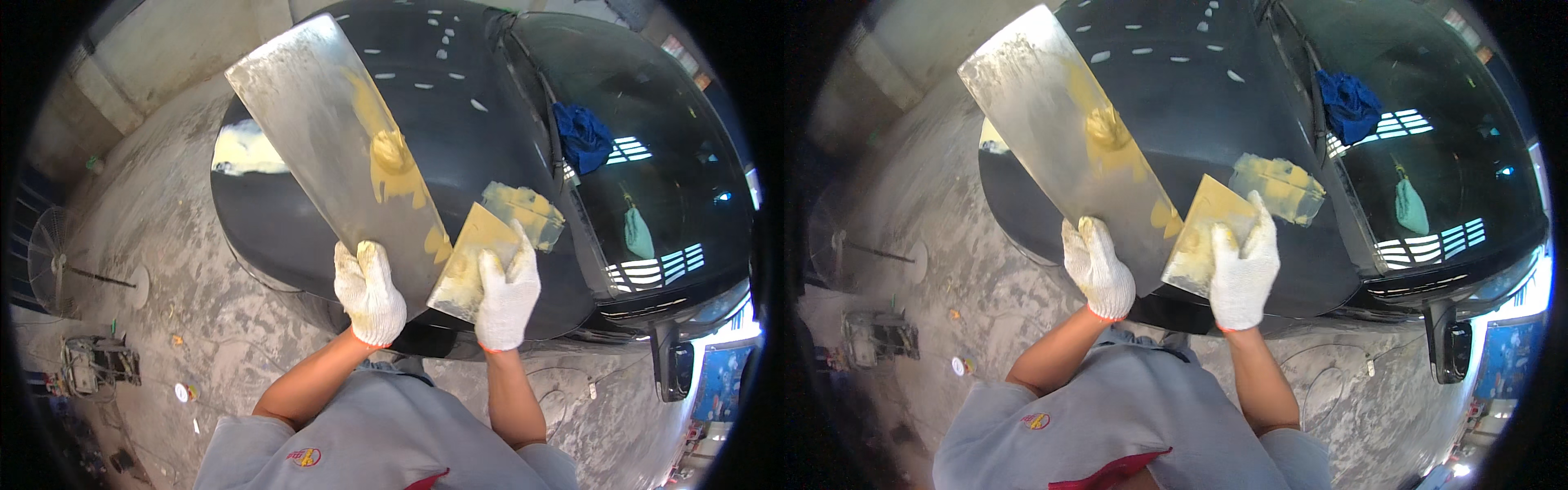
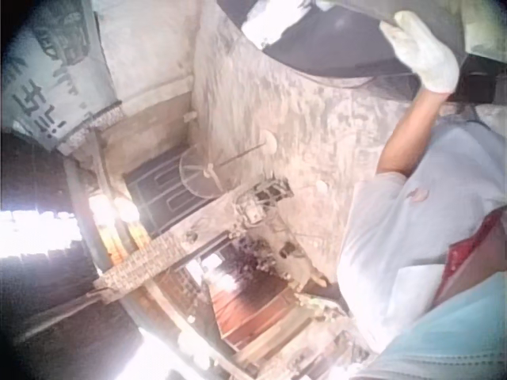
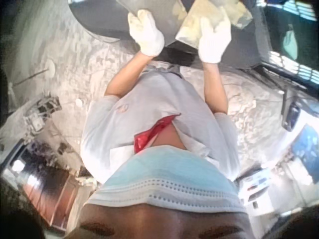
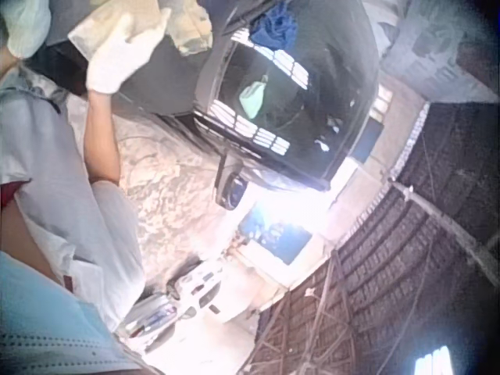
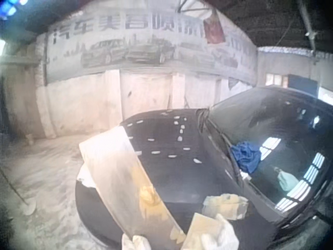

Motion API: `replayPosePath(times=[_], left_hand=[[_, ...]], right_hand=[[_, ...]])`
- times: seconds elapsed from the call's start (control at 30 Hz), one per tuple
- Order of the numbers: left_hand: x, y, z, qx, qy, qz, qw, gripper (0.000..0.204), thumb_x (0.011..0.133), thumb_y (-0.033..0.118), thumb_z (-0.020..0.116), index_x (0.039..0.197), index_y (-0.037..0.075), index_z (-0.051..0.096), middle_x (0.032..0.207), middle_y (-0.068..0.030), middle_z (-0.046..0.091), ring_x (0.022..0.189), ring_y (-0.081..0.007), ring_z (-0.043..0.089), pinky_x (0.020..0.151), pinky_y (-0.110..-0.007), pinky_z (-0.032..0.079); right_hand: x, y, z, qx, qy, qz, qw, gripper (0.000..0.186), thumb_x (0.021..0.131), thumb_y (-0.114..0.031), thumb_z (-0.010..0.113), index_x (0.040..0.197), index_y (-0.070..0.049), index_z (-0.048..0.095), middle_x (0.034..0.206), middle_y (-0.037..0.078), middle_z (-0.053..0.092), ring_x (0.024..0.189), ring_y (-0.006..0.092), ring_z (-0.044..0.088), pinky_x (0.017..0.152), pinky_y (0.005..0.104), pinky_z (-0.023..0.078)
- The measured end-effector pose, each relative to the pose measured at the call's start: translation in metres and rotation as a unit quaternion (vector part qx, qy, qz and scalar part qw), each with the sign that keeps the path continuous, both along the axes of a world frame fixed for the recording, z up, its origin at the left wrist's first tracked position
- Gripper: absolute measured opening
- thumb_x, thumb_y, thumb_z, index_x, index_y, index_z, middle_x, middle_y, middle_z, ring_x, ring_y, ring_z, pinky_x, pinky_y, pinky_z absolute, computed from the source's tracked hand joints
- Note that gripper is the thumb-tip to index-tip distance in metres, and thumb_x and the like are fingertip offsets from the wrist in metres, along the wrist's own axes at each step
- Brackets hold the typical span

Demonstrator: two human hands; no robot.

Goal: The person applies yellow body filler to the front hood of a black car using a small metal spreader and a larger metal mixing board. They repeatedly scoop filler from the board and spread it in smooth strokes across the hood surface.

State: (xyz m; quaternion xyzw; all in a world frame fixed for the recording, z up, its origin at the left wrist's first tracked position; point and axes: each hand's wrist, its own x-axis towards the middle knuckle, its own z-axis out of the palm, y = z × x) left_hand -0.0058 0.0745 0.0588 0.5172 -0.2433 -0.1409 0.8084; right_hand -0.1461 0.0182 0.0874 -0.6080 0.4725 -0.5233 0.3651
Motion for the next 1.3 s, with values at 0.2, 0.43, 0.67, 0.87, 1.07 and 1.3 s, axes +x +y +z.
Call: replayPosePath(times=[0.2, 0.43, 0.67, 0.87, 1.07, 1.3], left_hand=[[0.059, 0.054, -0.028, 0.021, -0.069, -0.095, 0.993, 0.030, 0.115, 0.025, 0.061, 0.124, -0.004, 0.063, 0.088, -0.0096, 0.071, 0.070, -0.0207, 0.065, 0.067, -0.035, 0.052], [0.221, 0.156, -0.055, 0.135, -0.234, -0.132, 0.954, 0.028, 0.109, 0.026, 0.069, 0.114, -0.002, 0.071, 0.087, -0.0217, 0.074, 0.072, -0.0461, 0.072, 0.066, -0.049, 0.057], [0.367, 0.239, -0.047, 0.261, -0.007, -0.008, 0.965, 0.039, 0.115, 0.030, 0.057, 0.102, -0.006, 0.064, 0.086, -0.0209, 0.069, 0.076, -0.0309, 0.064, 0.072, -0.046, 0.050], [0.436, 0.255, -0.069, 0.220, -0.007, 0.057, 0.974, 0.038, 0.113, 0.028, 0.061, 0.112, -0.010, 0.065, 0.089, -0.0176, 0.071, 0.079, -0.0276, 0.064, 0.072, -0.043, 0.051], [0.555, 0.258, -0.089, 0.242, -0.008, 0.126, 0.962, 0.037, 0.114, 0.026, 0.060, 0.110, -0.011, 0.064, 0.083, -0.0137, 0.069, 0.075, -0.0254, 0.061, 0.072, -0.040, 0.050], [0.736, 0.200, -0.057, 0.143, -0.051, 0.132, 0.980, 0.027, 0.117, 0.023, 0.060, 0.111, -0.004, 0.064, 0.097, -0.0024, 0.067, 0.086, -0.0105, 0.053, 0.076, -0.030, 0.047]], right_hand=[[0.112, 0.029, 0.020, -0.048, -0.090, -0.017, 0.995, 0.059, 0.098, 0.002, 0.071, 0.153, 0.011, 0.054, 0.147, 0.023, 0.065, 0.134, 0.0257, 0.064, 0.117, 0.0386, 0.049], [0.282, 0.089, 0.013, 0.064, -0.251, 0.022, 0.966, 0.052, 0.102, -0.001, 0.067, 0.151, 0.011, 0.056, 0.135, 0.017, 0.072, 0.121, 0.0232, 0.071, 0.108, 0.0348, 0.055], [0.405, 0.161, 0.016, -0.091, -0.114, 0.029, 0.989, 0.038, 0.103, 0.002, 0.069, 0.141, 0.007, 0.069, 0.126, 0.016, 0.079, 0.107, 0.0221, 0.078, 0.096, 0.0350, 0.062], [0.514, 0.193, -0.027, -0.241, 0.127, 0.206, 0.940, 0.040, 0.090, 0.002, 0.083, 0.130, 0.006, 0.077, 0.121, 0.026, 0.080, 0.109, 0.0393, 0.081, 0.094, 0.0410, 0.065], [0.595, 0.175, -0.056, -0.109, 0.222, 0.354, 0.902, 0.035, 0.101, -0.013, 0.075, 0.133, 0.001, 0.078, 0.109, 0.025, 0.081, 0.089, 0.0328, 0.082, 0.079, 0.0378, 0.062], [0.733, 0.086, -0.053, 0.247, -0.253, 0.269, 0.896, 0.035, 0.102, -0.009, 0.066, 0.134, 0.004, 0.067, 0.114, 0.007, 0.076, 0.099, 0.0181, 0.073, 0.092, 0.0346, 0.059]])
